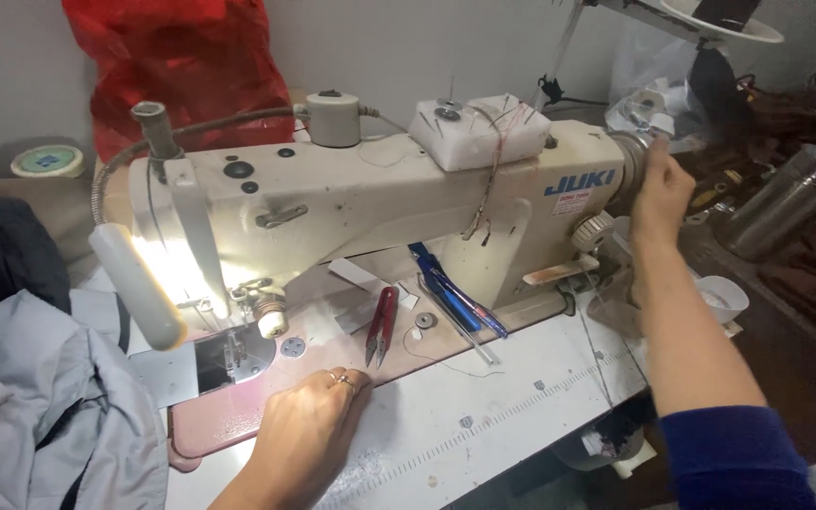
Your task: The person removes the bobbin case from a JUKI sewing machine and uses a small blue tool to clean lint from inside it. They then reinsert the bobbin case and thread the machine, preparing it for use.
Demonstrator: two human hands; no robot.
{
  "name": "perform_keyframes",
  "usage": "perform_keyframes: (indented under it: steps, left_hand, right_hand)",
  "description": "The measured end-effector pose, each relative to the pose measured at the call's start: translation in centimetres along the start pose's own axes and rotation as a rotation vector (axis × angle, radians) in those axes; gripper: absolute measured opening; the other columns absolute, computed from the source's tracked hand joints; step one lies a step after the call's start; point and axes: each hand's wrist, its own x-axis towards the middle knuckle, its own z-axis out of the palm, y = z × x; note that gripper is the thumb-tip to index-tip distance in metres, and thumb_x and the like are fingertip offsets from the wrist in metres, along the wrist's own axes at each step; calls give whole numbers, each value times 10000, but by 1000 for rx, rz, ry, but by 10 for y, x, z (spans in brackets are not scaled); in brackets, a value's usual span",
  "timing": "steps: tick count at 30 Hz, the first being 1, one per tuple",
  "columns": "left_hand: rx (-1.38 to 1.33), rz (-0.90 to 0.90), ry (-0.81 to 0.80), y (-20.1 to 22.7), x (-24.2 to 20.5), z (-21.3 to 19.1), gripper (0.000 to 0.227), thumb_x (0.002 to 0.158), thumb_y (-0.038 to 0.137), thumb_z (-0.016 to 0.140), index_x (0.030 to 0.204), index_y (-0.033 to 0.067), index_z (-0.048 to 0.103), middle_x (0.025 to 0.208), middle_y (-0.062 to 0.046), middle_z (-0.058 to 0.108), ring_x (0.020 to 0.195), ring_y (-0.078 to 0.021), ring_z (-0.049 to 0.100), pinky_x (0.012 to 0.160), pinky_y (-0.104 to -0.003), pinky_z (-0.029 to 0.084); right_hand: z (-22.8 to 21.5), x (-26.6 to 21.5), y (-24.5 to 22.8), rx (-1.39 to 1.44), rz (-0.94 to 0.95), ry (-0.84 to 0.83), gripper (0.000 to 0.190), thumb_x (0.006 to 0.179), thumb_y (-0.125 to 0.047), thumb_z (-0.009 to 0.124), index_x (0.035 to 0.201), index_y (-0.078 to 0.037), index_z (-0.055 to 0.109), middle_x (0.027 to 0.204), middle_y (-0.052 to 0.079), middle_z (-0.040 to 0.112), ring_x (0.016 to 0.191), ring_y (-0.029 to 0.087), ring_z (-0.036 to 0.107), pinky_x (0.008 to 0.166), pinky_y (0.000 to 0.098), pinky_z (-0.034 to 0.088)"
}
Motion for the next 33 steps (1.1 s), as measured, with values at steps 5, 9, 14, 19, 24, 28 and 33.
perform_keyframes:
  steps: [5, 9, 14, 19, 24, 28, 33]
  left_hand:
    - [-28, 35, 21, 1, 0, -3, 206, 949, 276, 441, 844, 177, 589, 722, -16, 623, 635, -288, 606, 460, -448, 459]
    - [-11, 67, -55, 1, -3, -4, 273, 992, 322, 422, 820, 150, 545, 668, -46, 595, 596, -323, 579, 438, -469, 418]
    - [22, 82, -85, 0, -4, -5, 252, 996, 334, 426, 889, 154, 566, 672, -72, 609, 593, -351, 592, 433, -492, 413]
    - [7, 98, -74, -2, -4, -5, 266, 1001, 329, 428, 870, 144, 568, 655, -78, 602, 550, -353, 581, 435, -480, 413]
    - [-2, 170, -3, -1, -6, -9, 220, 998, 294, 440, 892, 132, 545, 632, -72, 589, 521, -339, 578, 400, -479, 401]
    - [-35, 218, 33, 1, -11, -16, 176, 963, 238, 481, 924, 132, 616, 655, -69, 611, 587, -321, 598, 437, -486, 427]
    - [127, 505, 74, -9, -23, -21, 95, 822, 14, 521, 814, 108, 505, 713, -15, 557, 622, -230, 495, 373, -395, 382]
  right_hand:
    - [-3, 42, -33, -385, 179, -232, 541, 1067, -590, 480, 764, -143, 483, 768, 14, 447, 730, 175, 362, 638, 407, 310]
    - [1, 43, -33, -421, 97, -346, 590, 1133, -527, 576, 736, -97, 500, 670, -3, 387, 656, 127, 345, 525, 416, 266]
    - [1, 33, 9, -238, -98, -150, 587, 1157, -314, 537, 688, -167, 217, 694, -52, 189, 687, 109, 197, 600, 378, 109]
    - [5, 13, 40, 54, -97, 35, 584, 1140, -411, 581, 728, -155, 255, 730, -50, 235, 729, 107, 243, 619, 326, 183]
    - [-3, -6, 50, 181, -73, 15, 498, 1087, -535, 548, 807, -143, 424, 787, -66, 422, 804, 69, 402, 705, 271, 361]
    - [-10, 16, 36, -150, -98, -44, 561, 1176, -417, 453, 729, -185, 205, 718, -50, 191, 716, 103, 192, 619, 354, 108]
    - [-44, 68, 84, -686, -250, -189, 554, 1361, -338, 583, 900, -38, 646, 772, 73, 568, 746, 163, 470, 551, 487, 364]
